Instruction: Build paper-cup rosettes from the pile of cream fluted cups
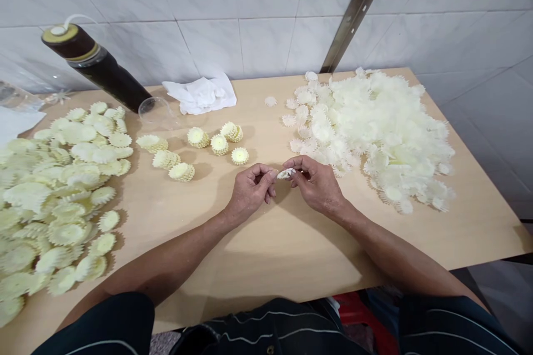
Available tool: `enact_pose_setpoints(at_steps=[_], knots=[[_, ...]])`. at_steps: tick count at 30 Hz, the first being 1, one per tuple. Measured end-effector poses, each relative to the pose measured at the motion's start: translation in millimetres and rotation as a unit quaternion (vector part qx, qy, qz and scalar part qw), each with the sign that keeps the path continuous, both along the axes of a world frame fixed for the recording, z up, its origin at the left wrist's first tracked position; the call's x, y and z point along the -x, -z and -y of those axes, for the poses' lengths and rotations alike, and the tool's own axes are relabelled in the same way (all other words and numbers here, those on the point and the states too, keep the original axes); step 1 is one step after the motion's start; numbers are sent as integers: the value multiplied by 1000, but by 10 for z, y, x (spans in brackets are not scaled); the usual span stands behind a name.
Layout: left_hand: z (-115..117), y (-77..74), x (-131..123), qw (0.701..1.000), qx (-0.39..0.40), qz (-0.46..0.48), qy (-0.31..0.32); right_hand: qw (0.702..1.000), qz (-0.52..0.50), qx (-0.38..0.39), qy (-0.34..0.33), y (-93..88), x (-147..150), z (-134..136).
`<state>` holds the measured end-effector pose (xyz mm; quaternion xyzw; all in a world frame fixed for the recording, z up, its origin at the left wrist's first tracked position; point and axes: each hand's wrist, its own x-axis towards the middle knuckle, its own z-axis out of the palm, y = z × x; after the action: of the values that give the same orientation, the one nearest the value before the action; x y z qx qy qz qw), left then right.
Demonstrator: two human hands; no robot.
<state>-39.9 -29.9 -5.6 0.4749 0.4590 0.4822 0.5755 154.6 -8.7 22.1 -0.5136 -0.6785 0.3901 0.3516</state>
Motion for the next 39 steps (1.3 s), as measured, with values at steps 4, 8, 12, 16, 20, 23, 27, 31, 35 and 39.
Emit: enact_pose_setpoints(at_steps=[4,8,12,16,20,23,27,31,35,39], knots=[[-6,-8,5,1000,3,9,-6,1000,-13,-3,2,59,-20,-6],[-9,-14,7,1000,1,15,-3,999,-20,-19,29,132,-14,0],[-5,-4,6,1000,-3,19,-2,998,-16,-52,45,171,2,12],[-5,6,1,1000,-9,23,-13,996,-10,-73,54,136,1,4],[-9,-10,-13,999,-11,30,-22,993,0,-87,74,37,9,5],[-22,-18,-17,999,1,38,-26,995,-11,-55,77,-25,29,12],[-61,-8,1,996,27,65,-47,990,-83,-11,116,-79,-12,-46],[-92,-12,16,993,50,95,-50,978,-127,-15,165,-162,-178,-165],[-84,-35,21,993,55,103,-14,988,-99,1,117,-233,-296,-209],[-86,-73,43,990,65,121,6,983,-162,30,75,-267,-297,-187]])
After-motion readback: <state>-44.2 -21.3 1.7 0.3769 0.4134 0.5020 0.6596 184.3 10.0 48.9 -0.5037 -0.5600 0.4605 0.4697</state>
